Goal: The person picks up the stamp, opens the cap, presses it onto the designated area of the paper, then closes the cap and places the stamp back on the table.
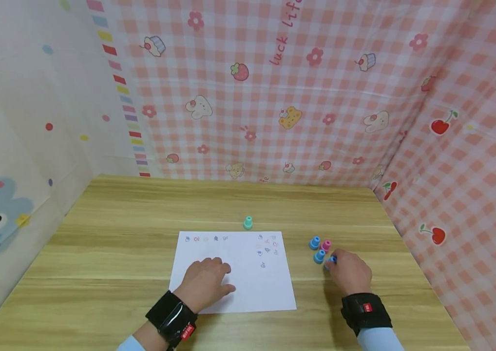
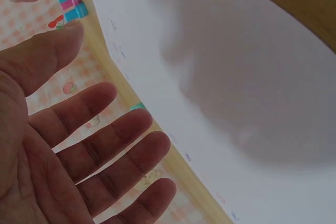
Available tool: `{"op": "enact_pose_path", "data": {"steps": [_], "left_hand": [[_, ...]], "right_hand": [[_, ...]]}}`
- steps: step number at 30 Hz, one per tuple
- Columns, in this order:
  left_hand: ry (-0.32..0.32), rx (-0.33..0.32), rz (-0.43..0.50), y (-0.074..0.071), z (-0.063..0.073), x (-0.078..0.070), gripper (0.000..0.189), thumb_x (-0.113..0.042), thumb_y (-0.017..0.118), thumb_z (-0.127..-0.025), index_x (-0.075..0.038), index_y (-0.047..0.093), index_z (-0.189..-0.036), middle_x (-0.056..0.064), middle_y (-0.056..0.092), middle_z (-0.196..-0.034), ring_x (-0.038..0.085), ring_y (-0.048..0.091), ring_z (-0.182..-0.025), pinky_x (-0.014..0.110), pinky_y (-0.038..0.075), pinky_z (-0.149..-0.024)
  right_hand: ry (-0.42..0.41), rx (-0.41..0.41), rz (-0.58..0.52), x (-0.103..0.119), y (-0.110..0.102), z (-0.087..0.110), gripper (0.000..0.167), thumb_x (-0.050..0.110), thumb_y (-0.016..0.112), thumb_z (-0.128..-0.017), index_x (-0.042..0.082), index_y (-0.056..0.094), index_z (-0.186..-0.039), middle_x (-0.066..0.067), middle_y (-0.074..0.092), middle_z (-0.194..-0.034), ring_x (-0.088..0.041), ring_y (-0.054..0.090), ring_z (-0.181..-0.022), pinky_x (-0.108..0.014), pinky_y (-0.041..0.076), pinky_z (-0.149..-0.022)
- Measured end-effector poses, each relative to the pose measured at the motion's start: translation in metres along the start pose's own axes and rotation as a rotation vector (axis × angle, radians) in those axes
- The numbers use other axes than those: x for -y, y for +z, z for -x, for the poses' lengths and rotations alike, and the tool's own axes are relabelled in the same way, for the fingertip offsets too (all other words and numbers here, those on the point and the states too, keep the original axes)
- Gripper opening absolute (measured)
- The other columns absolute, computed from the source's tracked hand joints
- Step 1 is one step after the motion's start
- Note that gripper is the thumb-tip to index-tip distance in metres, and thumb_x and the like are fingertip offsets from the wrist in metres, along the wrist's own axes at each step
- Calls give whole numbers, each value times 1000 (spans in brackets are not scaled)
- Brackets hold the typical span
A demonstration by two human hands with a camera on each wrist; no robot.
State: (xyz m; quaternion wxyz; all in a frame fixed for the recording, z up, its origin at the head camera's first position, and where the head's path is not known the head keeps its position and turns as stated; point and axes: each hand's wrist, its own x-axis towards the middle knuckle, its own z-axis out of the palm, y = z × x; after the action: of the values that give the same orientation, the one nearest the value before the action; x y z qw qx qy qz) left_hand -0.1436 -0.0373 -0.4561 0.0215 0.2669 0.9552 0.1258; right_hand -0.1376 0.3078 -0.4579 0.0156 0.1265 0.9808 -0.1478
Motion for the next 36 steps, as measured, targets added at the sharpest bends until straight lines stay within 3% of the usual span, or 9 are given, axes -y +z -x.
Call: {"op": "enact_pose_path", "data": {"steps": [8, 15, 19, 26, 36], "left_hand": [[3, 6, -4, 0, -2, -1, 37, -41, 81, -80, -10, 74, -100, 3, 65, -85, 22, 62, -77, 40, 48, -65], [16, -7, -4, -1, -3, -2, 37, -41, 80, -81, -10, 74, -100, 1, 65, -83, 21, 61, -75, 38, 48, -64], [17, -7, -2, -1, -4, -3, 38, -41, 80, -82, -10, 74, -102, 2, 66, -85, 21, 62, -76, 38, 48, -64], [43, -53, 11, 0, -6, -3, 40, -41, 79, -82, -10, 73, -106, 4, 68, -90, 21, 63, -79, 38, 49, -65], [64, -81, 7, 0, -6, -8, 42, -42, 76, -86, -11, 72, -113, 5, 69, -100, 23, 66, -87, 40, 52, -70]], "right_hand": [[-17, -18, -34, 14, -6, 7, 29, 23, 69, -93, 1, 69, -112, -6, 62, -81, -24, 53, -70, -35, 38, -59], [-69, -66, -62, 27, -3, 14, 26, 25, 72, -91, 2, 71, -103, -5, 56, -73, -22, 50, -65, -33, 34, -55], [-94, -77, -72, 37, 3, 15, 26, 25, 72, -90, 4, 73, -105, -4, 61, -75, -21, 53, -65, -33, 39, -55], [-156, -110, -151, 57, 11, 21, 20, 25, 75, -88, 6, 75, -96, -1, 66, -75, -19, 56, -66, -34, 44, -57], [-187, -68, -257, 93, 17, 34, 20, 23, 77, -88, 7, 75, -99, 3, 60, -70, -16, 51, -64, -30, 40, -57]]}}
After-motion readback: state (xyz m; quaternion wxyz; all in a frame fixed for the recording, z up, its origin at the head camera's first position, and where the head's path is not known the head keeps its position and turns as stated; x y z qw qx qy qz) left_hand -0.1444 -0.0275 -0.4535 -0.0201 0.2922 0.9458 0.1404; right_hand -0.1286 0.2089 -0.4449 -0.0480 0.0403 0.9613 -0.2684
